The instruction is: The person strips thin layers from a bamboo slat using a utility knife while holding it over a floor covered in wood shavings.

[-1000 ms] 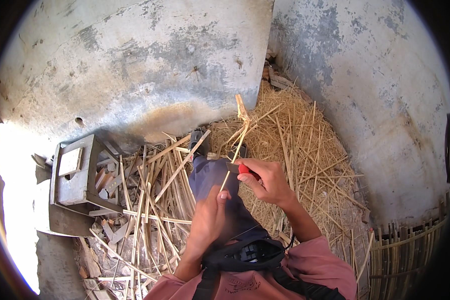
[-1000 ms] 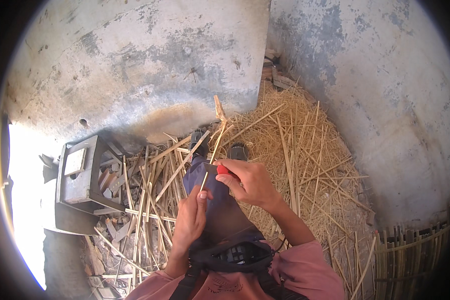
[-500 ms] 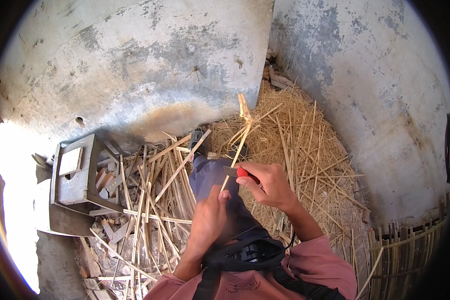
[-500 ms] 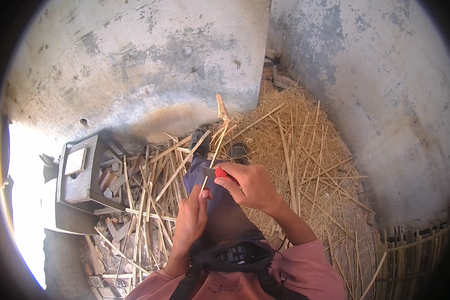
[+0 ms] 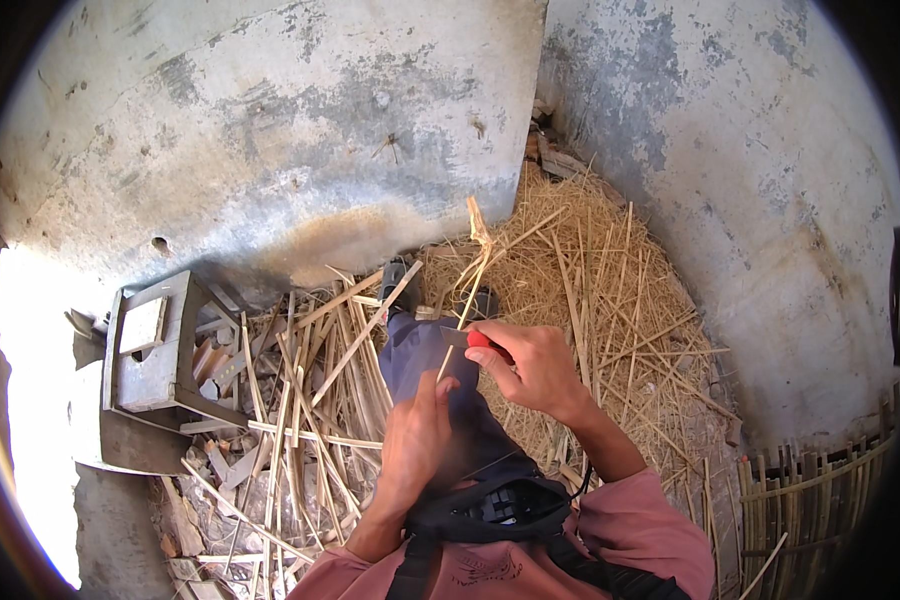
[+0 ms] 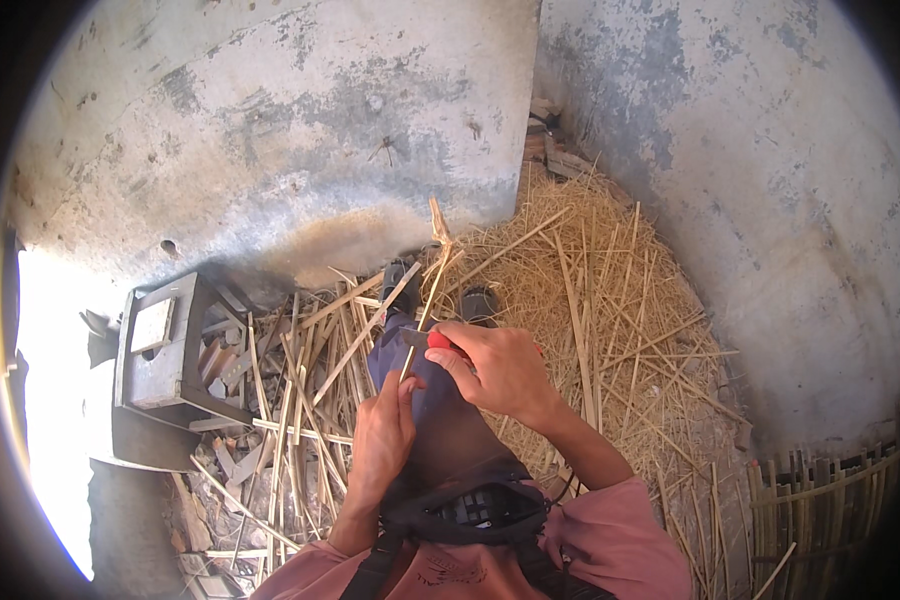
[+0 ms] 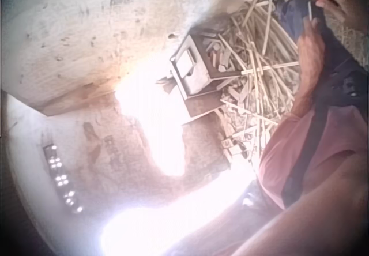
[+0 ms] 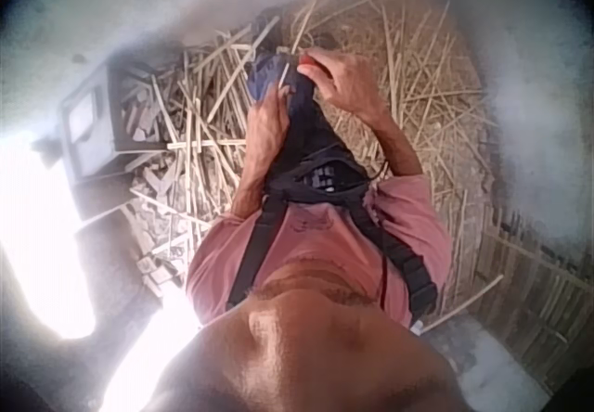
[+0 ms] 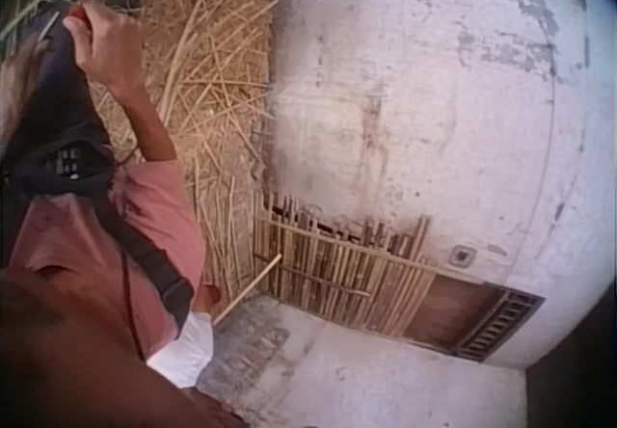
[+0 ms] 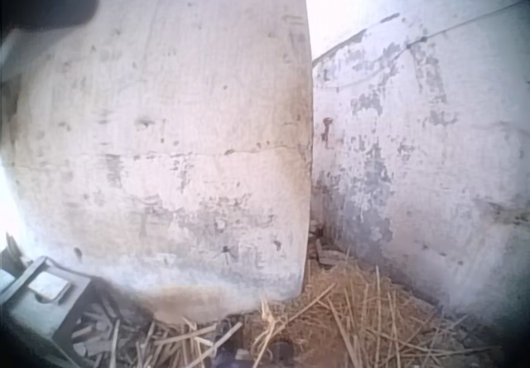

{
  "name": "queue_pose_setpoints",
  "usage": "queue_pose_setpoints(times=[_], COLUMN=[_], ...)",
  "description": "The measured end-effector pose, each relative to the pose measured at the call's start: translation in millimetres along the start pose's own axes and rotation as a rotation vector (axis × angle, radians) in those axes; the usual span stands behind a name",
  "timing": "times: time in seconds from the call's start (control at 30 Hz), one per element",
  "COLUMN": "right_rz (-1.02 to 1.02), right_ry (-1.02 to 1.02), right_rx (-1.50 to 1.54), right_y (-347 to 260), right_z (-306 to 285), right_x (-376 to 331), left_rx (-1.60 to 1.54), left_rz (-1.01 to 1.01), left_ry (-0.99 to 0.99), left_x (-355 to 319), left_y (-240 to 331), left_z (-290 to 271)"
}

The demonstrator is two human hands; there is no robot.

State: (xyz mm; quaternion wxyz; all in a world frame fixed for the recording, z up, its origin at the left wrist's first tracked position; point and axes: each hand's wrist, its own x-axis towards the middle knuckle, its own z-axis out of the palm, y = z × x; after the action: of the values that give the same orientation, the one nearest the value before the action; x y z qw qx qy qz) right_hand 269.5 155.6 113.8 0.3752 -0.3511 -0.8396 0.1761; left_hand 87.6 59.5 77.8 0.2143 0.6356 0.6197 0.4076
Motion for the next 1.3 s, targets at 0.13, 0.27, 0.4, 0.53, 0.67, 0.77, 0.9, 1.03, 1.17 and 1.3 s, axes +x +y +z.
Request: queue_pose_setpoints(times=[0.13, 0.27, 0.4, 0.53, 0.67, 0.77, 0.9, 1.03, 1.17, 1.3], right_rz=[0.004, 0.014, -0.022, -0.017, -0.026, 0.052, 0.129, 0.124, 0.267, 0.408], right_ry=[-0.006, -0.005, 0.042, 0.027, 0.018, 0.07, 0.131, 0.038, -0.126, -0.363], right_rx=[-0.003, -0.013, -0.017, -0.033, -0.047, -0.094, -0.133, -0.051, 0.54, 1.121], right_y=[2.7, 2.1, 4.6, 6.8, 6.8, 9.9, 33.5, 48.3, 65.0, 83.9], right_z=[1.5, 1.0, 5.3, 4.1, 3.8, 1.4, -21.5, -20.4, -20.3, -20.7], right_x=[1.5, 2.6, 4.9, 7.1, 9.4, 13.6, 23.1, 25.5, 25.4, 22.4], left_rx=[0.018, 0.021, 0.073, 0.091, 0.095, 0.096, 0.097, 0.056, -0.021, -0.104], left_rz=[0.006, 0.036, -0.003, -0.006, 0.034, -0.009, 0.01, -0.01, -0.034, -0.115], left_ry=[-0.019, 0.005, -0.015, -0.012, 0.026, -0.024, -0.08, -0.061, -0.129, -0.187], left_x=[0.9, 0.4, 1.1, 2.3, 2.4, 3.4, -14.3, -17.6, -14.5, -8.3], left_y=[-4.5, -9.8, -6.5, -7.0, -10.5, -8.0, -15.0, -21.4, -14.9, 2.3], left_z=[0.7, 3.0, -1.4, -3.4, -4.9, -9.4, -6.1, -5.5, -14.0, -25.2])
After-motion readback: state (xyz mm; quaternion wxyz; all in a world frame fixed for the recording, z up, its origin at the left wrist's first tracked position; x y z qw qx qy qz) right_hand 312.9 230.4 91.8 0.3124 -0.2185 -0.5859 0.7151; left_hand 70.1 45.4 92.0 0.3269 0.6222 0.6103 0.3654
